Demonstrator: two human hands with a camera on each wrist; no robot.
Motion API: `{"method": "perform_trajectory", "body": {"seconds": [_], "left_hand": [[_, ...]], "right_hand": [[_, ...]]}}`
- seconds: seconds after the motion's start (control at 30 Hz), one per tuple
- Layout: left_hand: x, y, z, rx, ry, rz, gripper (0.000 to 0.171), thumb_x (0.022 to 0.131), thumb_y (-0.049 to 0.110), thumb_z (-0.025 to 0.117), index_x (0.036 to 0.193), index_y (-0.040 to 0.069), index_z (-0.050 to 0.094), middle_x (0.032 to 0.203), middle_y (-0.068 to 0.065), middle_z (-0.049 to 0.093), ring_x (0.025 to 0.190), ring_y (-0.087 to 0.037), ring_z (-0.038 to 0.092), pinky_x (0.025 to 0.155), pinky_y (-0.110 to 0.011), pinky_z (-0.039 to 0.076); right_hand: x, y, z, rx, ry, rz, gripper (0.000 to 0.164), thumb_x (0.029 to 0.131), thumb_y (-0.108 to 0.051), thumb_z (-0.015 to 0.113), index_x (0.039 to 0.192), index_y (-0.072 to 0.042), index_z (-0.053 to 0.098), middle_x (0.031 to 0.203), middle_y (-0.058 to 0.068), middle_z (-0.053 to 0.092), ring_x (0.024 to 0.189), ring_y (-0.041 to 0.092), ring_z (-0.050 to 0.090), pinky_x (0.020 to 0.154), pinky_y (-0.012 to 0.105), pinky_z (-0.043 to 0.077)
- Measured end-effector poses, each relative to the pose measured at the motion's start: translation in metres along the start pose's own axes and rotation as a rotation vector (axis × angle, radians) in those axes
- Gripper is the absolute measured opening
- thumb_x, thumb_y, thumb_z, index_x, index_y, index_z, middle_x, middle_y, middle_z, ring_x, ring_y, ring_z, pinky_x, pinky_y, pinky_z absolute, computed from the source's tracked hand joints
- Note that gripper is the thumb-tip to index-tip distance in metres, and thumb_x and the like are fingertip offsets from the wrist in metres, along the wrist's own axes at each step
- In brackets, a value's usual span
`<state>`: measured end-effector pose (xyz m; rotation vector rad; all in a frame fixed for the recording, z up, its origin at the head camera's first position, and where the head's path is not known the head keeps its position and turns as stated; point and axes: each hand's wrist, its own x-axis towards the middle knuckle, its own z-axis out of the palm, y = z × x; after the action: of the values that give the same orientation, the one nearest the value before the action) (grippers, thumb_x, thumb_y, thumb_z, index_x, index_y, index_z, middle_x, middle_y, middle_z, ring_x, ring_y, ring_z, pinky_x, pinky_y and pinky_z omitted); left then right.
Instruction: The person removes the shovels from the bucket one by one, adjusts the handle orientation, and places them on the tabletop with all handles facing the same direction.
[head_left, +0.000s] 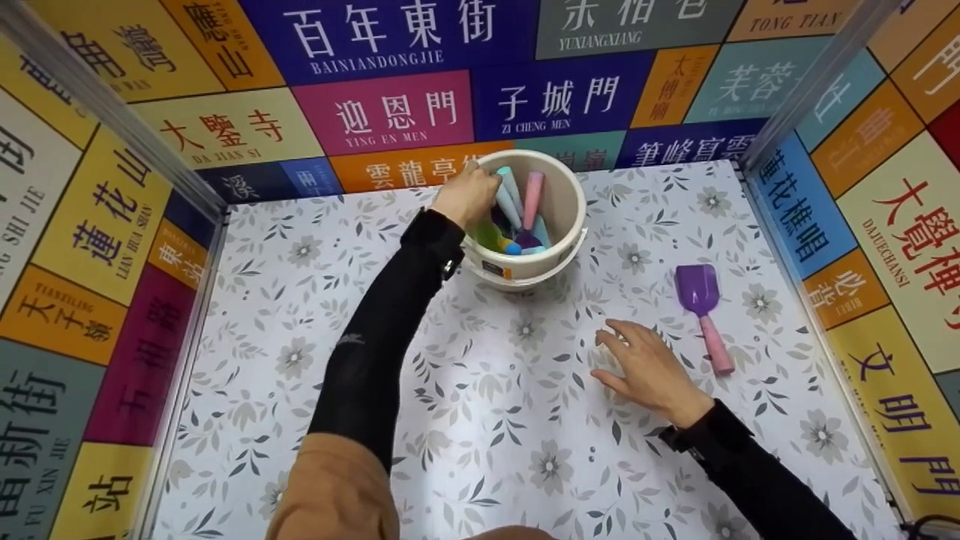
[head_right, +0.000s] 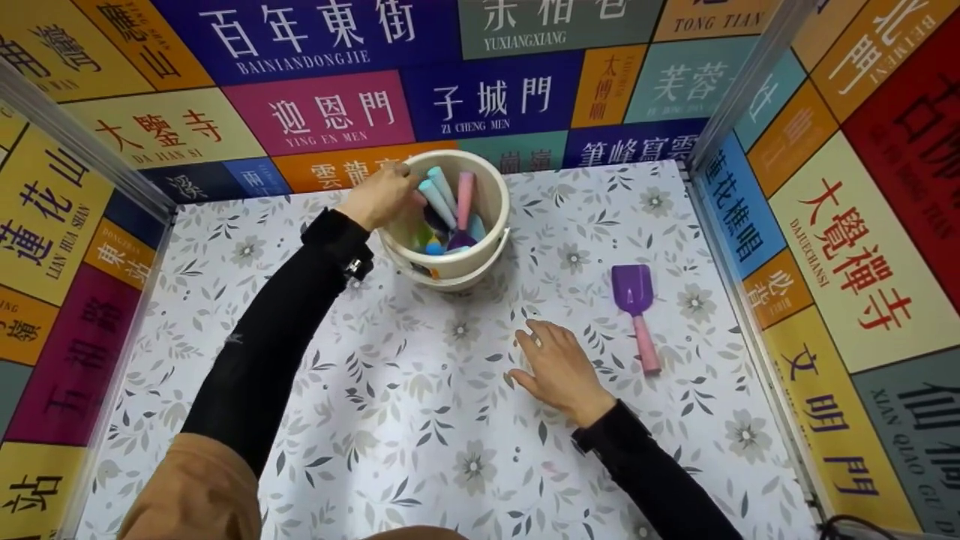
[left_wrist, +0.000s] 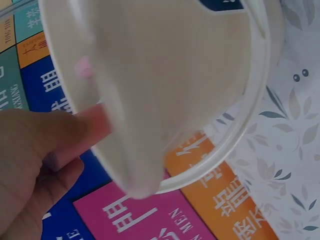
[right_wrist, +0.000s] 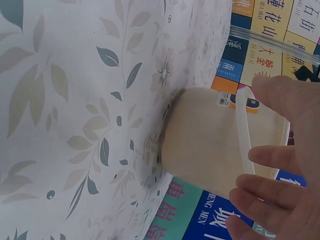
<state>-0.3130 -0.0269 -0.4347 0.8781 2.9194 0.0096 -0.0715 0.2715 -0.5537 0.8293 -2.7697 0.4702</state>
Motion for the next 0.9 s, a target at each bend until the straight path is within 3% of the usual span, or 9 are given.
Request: {"method": "perform_trajectory", "body": {"seconds": [0.2,0.43,0.6,0.8,0.9], "left_hand": [[-0.021,-0.003,-0.023,0.053,0.095,0.036,0.037,0.115,-0.005,0.044,0.141,-0.006,0.070,0.143,-0.028,0.070,0.139,-0.044,0.065,0.118,-0.047,0.062],[-0.052,-0.017,-0.037,0.028,0.241,0.065,0.031,0.116,0.007,0.056,0.138,-0.007,0.071,0.134,-0.028,0.072,0.128,-0.043,0.066,0.111,-0.044,0.065],[-0.078,-0.028,-0.039,-0.075,0.350,0.068,0.029,0.116,0.012,0.056,0.126,-0.010,0.072,0.126,-0.028,0.072,0.121,-0.044,0.065,0.107,-0.047,0.065],[-0.114,-0.032,-0.034,-0.125,0.540,0.105,0.015,0.108,-0.012,0.055,0.111,-0.011,0.069,0.116,-0.028,0.073,0.111,-0.045,0.066,0.101,-0.049,0.065],[-0.131,-0.030,-0.026,-0.143,0.637,0.115,0.012,0.107,-0.011,0.057,0.108,-0.009,0.069,0.113,-0.026,0.073,0.106,-0.043,0.066,0.098,-0.048,0.065]], "right_hand": [[0.002,0.001,-0.003,-0.002,0.003,0.005,0.052,0.089,-0.022,0.092,0.128,0.006,0.071,0.133,0.036,0.071,0.120,0.056,0.071,0.102,0.069,0.061],[-0.001,0.003,-0.005,-0.020,0.056,-0.011,0.055,0.086,-0.021,0.093,0.128,0.006,0.071,0.130,0.034,0.072,0.116,0.055,0.072,0.098,0.067,0.062],[-0.004,0.006,-0.007,-0.034,0.073,-0.011,0.058,0.085,-0.021,0.094,0.130,0.007,0.071,0.130,0.033,0.071,0.115,0.054,0.072,0.095,0.066,0.063],[-0.008,0.005,-0.009,-0.032,0.047,0.024,0.058,0.087,-0.022,0.093,0.132,0.008,0.072,0.132,0.034,0.072,0.119,0.055,0.071,0.097,0.069,0.062],[-0.009,0.004,-0.009,-0.023,0.040,0.043,0.058,0.088,-0.022,0.092,0.133,0.008,0.072,0.134,0.033,0.072,0.120,0.056,0.070,0.099,0.070,0.061]]}}
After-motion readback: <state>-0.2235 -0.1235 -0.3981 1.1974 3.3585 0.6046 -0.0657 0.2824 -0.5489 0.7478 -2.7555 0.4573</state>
